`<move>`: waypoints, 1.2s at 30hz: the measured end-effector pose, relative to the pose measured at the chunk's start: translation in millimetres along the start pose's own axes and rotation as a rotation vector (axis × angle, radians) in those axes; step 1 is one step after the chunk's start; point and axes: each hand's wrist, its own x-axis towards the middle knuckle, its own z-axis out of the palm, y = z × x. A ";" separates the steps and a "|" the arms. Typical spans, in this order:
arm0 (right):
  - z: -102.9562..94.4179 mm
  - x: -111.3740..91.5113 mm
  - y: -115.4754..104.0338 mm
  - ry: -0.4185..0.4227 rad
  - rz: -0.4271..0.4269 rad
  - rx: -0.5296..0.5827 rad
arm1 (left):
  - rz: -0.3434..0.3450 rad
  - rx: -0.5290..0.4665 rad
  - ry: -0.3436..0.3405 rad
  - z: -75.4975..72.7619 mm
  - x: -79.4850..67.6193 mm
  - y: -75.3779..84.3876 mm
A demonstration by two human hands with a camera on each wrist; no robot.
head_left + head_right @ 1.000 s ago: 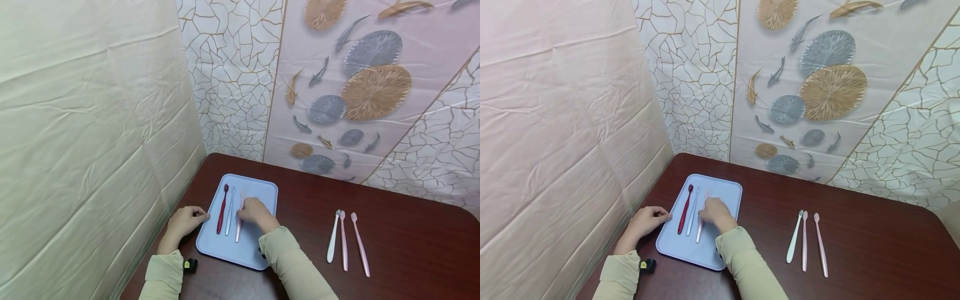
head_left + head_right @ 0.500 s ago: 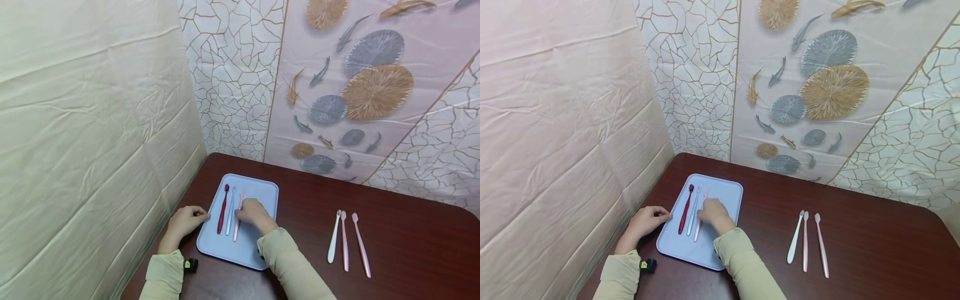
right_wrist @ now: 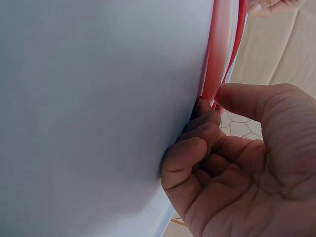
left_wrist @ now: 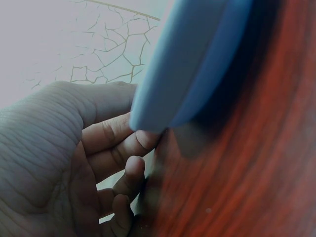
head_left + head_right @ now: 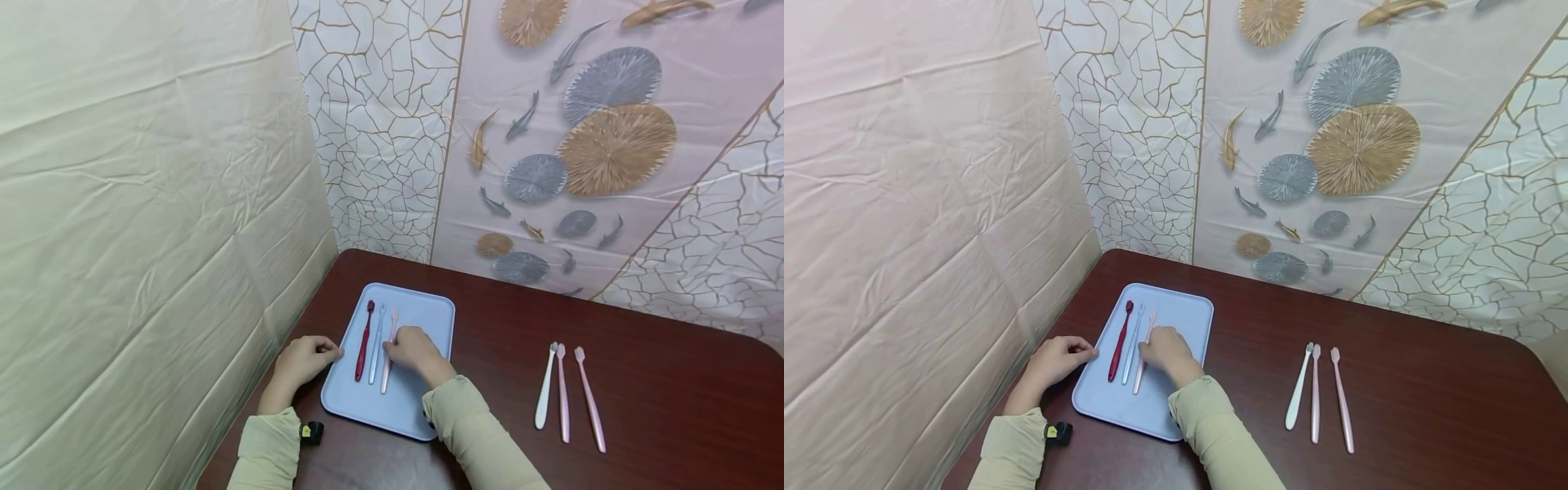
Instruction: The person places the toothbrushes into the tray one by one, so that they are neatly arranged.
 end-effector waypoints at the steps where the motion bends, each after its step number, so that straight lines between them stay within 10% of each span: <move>1: 0.1 -0.2 0.5 -0.001 -0.003 -0.001 | 0.001 0.000 0.000 0.0 -0.1 -0.1; 22: -3.7 -5.0 9.2 0.033 -0.027 0.027 | -0.005 0.003 0.003 -0.3 -1.2 0.0; 36: -61.6 -42.3 46.5 0.190 -0.056 0.048 | 0.000 0.013 -0.001 -0.6 0.1 -0.9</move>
